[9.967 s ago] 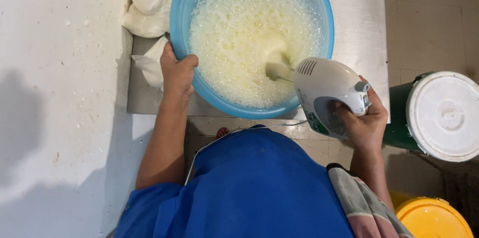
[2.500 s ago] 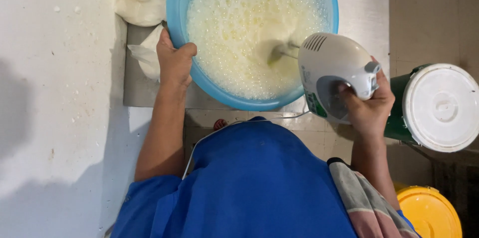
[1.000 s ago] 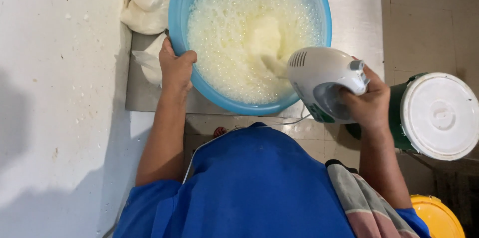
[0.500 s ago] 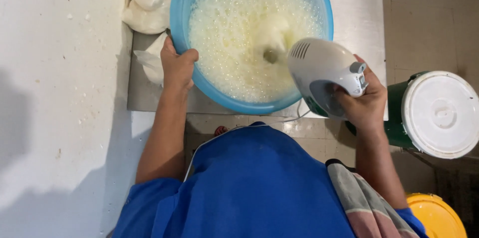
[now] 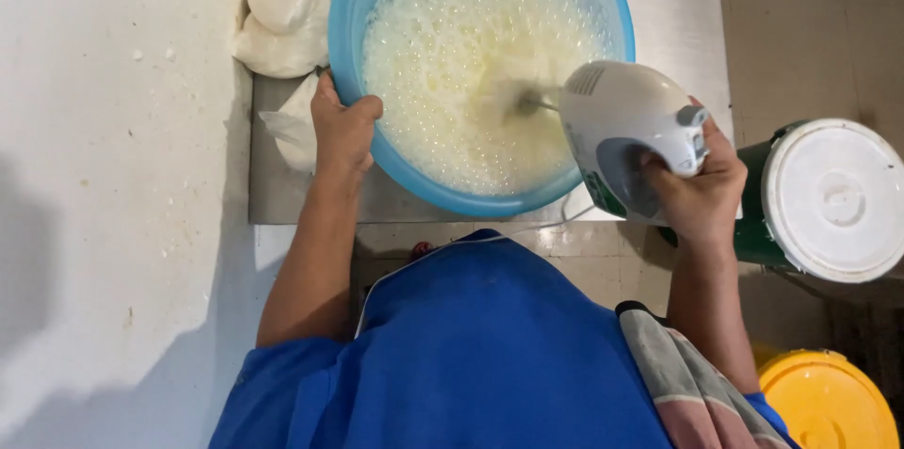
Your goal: Using an electric hand mixer to whip liquid ingredients in a large plastic bowl on a stainless steel counter.
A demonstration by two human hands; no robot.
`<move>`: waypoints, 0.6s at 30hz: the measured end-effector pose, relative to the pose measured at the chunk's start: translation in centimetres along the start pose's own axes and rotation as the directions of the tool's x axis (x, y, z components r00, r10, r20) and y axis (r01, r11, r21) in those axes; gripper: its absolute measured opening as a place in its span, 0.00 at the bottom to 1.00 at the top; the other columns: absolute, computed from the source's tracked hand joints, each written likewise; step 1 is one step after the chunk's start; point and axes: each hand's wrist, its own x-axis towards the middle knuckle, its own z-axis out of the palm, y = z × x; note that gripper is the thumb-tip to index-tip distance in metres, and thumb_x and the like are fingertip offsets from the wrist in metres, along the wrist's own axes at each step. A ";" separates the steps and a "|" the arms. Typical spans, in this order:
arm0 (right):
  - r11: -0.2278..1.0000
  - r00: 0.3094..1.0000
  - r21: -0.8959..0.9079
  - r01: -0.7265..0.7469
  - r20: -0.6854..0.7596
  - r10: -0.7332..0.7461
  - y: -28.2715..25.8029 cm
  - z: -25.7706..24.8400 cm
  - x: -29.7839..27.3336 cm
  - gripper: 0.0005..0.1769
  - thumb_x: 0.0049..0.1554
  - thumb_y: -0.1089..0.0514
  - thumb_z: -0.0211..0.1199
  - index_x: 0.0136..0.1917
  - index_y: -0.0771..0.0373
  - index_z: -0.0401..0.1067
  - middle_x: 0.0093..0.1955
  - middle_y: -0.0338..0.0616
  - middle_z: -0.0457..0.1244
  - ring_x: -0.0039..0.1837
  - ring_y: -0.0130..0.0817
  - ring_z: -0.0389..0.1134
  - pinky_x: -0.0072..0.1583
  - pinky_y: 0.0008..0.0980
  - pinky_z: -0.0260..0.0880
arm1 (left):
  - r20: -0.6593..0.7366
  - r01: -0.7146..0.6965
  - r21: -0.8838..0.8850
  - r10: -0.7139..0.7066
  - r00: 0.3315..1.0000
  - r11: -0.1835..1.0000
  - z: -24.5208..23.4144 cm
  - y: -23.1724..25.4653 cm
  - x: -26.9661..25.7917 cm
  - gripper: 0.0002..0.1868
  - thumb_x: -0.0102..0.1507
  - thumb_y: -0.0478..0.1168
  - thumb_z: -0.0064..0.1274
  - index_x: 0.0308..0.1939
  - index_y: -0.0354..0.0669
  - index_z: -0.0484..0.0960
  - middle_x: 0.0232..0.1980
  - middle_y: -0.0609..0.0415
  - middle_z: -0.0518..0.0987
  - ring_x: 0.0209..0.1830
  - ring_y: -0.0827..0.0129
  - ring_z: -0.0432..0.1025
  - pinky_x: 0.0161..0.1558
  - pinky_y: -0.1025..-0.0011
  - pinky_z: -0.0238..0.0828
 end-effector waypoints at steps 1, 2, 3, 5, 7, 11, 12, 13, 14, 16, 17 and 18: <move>0.999 1.000 -0.039 -0.005 0.014 0.006 -0.2 0.1 -0.3 0.28 0.54 0.70 0.65 0.68 0.70 0.68 0.65 0.50 0.63 0.64 0.39 0.63 0.65 0.40 0.66 | 0.010 -0.023 -0.022 0.023 1.000 1.000 -0.1 -0.1 0.4 0.26 0.47 0.27 0.47 0.50 0.45 0.75 0.42 0.58 0.77 0.36 0.69 0.72 0.34 0.70 0.74; 0.997 1.000 -0.079 -0.010 0.028 0.013 -0.4 0.3 -0.6 0.37 0.51 0.71 0.68 0.74 0.74 0.63 0.74 0.56 0.60 0.73 0.43 0.61 0.74 0.44 0.63 | 0.020 -0.046 -0.044 0.046 0.999 0.998 -0.2 -0.2 0.8 0.24 0.47 0.27 0.46 0.47 0.45 0.74 0.39 0.59 0.76 0.33 0.70 0.70 0.32 0.71 0.72; 0.997 1.000 -0.080 -0.009 0.018 0.011 -0.5 -0.1 -0.4 0.37 0.51 0.71 0.68 0.74 0.74 0.63 0.74 0.56 0.60 0.73 0.43 0.61 0.74 0.44 0.63 | 0.029 -0.050 -0.042 0.052 0.998 0.998 -0.1 0.2 0.7 0.24 0.47 0.27 0.46 0.47 0.45 0.74 0.39 0.59 0.76 0.33 0.70 0.70 0.32 0.71 0.72; 0.997 0.998 -0.068 -0.030 0.055 0.034 -0.7 -0.9 -0.1 0.33 0.54 0.71 0.61 0.73 0.76 0.65 0.67 0.54 0.63 0.66 0.44 0.64 0.66 0.43 0.67 | 0.019 -0.002 -0.016 0.002 1.000 1.000 0.0 0.8 0.2 0.30 0.46 0.28 0.45 0.54 0.45 0.74 0.46 0.58 0.78 0.40 0.68 0.74 0.38 0.70 0.76; 0.999 1.000 -0.036 -0.012 0.006 0.012 -0.3 0.2 -0.3 0.25 0.56 0.69 0.62 0.67 0.70 0.69 0.60 0.47 0.64 0.60 0.37 0.64 0.62 0.39 0.68 | 0.022 -0.021 -0.013 0.021 1.000 1.000 -0.1 0.4 0.8 0.31 0.46 0.28 0.46 0.55 0.44 0.75 0.46 0.57 0.79 0.40 0.67 0.75 0.39 0.69 0.77; 1.000 0.997 -0.001 -0.023 0.075 0.023 -2.1 0.6 -0.8 0.36 0.53 0.70 0.64 0.74 0.72 0.63 0.72 0.56 0.61 0.73 0.46 0.63 0.73 0.49 0.66 | 0.020 -0.031 -0.003 0.032 0.999 1.000 -0.2 0.2 0.9 0.21 0.45 0.28 0.47 0.42 0.46 0.73 0.37 0.60 0.74 0.33 0.70 0.69 0.32 0.71 0.70; 1.000 0.997 0.000 -0.020 0.070 0.020 -1.5 0.0 -0.4 0.36 0.53 0.70 0.64 0.74 0.72 0.63 0.72 0.56 0.61 0.73 0.46 0.63 0.73 0.49 0.66 | 0.022 -0.037 -0.002 0.037 0.999 0.999 -0.2 0.3 0.9 0.21 0.45 0.28 0.47 0.42 0.46 0.73 0.37 0.60 0.74 0.33 0.70 0.69 0.32 0.71 0.70; 1.000 0.996 -0.011 -0.024 0.082 0.025 -0.9 -0.6 -0.1 0.33 0.53 0.71 0.62 0.73 0.73 0.65 0.69 0.54 0.63 0.68 0.44 0.64 0.69 0.45 0.67 | 0.022 -0.042 0.000 0.042 0.999 0.999 -0.2 0.3 0.8 0.23 0.46 0.28 0.46 0.45 0.46 0.73 0.39 0.60 0.75 0.34 0.70 0.70 0.33 0.71 0.71; 0.999 0.995 -0.023 -0.028 0.094 0.030 -0.3 -1.3 0.3 0.31 0.54 0.73 0.60 0.71 0.74 0.67 0.65 0.53 0.65 0.64 0.42 0.65 0.65 0.41 0.68 | 0.021 -0.047 0.001 0.047 0.999 0.999 -0.2 0.2 0.7 0.24 0.46 0.28 0.46 0.47 0.46 0.74 0.40 0.60 0.76 0.35 0.70 0.70 0.35 0.71 0.72; 0.998 0.999 -0.066 -0.008 0.050 0.011 -0.5 -0.1 0.6 0.32 0.54 0.71 0.62 0.73 0.72 0.67 0.65 0.51 0.66 0.63 0.40 0.66 0.63 0.40 0.70 | 0.006 -0.044 -0.003 0.044 0.999 0.999 0.0 0.4 0.6 0.28 0.46 0.27 0.46 0.51 0.46 0.75 0.43 0.59 0.78 0.37 0.69 0.72 0.37 0.71 0.74; 0.994 1.000 -0.105 0.009 -0.001 -0.009 -0.7 0.5 0.7 0.34 0.54 0.69 0.65 0.74 0.70 0.66 0.64 0.49 0.66 0.61 0.38 0.67 0.61 0.40 0.73 | -0.004 -0.044 0.001 0.044 0.999 0.999 0.1 0.6 0.4 0.32 0.47 0.27 0.45 0.56 0.45 0.76 0.45 0.59 0.79 0.39 0.69 0.74 0.39 0.71 0.75; 0.994 1.000 -0.106 0.012 0.006 -0.011 -1.5 0.8 0.5 0.34 0.54 0.69 0.65 0.74 0.70 0.66 0.64 0.49 0.66 0.61 0.38 0.67 0.61 0.40 0.73 | -0.010 -0.043 -0.003 0.043 0.999 0.999 0.4 0.1 -0.2 0.32 0.47 0.27 0.45 0.56 0.45 0.76 0.45 0.59 0.79 0.39 0.69 0.74 0.39 0.71 0.75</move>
